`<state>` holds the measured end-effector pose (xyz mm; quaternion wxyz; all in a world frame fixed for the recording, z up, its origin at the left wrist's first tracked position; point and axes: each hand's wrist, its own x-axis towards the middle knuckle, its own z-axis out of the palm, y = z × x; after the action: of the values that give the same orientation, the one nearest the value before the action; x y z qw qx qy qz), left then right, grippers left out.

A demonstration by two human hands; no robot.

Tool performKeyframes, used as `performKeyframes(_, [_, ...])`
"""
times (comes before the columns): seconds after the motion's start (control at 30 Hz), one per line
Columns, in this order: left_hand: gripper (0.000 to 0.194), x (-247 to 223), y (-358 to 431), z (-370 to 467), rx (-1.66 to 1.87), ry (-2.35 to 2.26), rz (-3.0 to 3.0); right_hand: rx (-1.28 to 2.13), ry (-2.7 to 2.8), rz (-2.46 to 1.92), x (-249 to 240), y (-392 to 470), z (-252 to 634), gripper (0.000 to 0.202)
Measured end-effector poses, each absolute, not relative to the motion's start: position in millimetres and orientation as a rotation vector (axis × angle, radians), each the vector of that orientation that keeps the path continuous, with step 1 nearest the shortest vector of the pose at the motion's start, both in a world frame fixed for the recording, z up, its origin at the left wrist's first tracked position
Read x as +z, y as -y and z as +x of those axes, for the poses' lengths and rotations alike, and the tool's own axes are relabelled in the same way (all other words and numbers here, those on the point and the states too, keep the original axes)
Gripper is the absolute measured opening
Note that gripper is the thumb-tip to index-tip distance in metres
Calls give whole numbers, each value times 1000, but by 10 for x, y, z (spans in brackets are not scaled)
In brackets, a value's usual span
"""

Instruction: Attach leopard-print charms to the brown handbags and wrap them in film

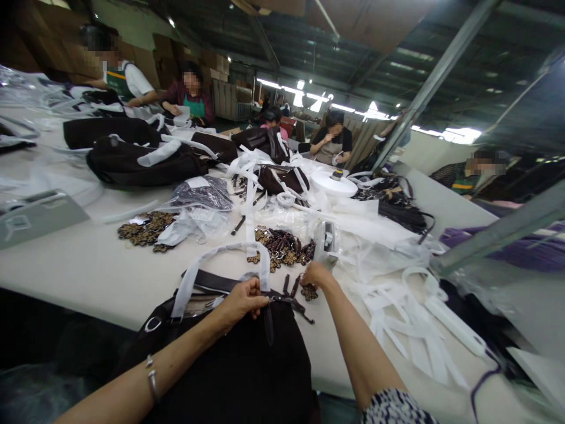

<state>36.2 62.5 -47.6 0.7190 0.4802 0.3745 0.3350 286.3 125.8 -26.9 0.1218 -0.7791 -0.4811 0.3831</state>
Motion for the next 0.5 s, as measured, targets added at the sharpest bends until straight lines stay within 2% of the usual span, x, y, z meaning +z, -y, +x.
performKeyframes(0.17, [34, -494, -625, 356, 749, -812, 1058, 1234, 1332, -2188, -277, -1084, 3017, 32])
performKeyframes(0.33, [33, -521, -631, 355, 751, -813, 1073, 1334, 1284, -2045, -59, -933, 3162, 20])
performKeyframes(0.5, [33, -514, -620, 357, 758, -837, 1108, 1432, 1216, -1808, 326, -747, 3087, 32])
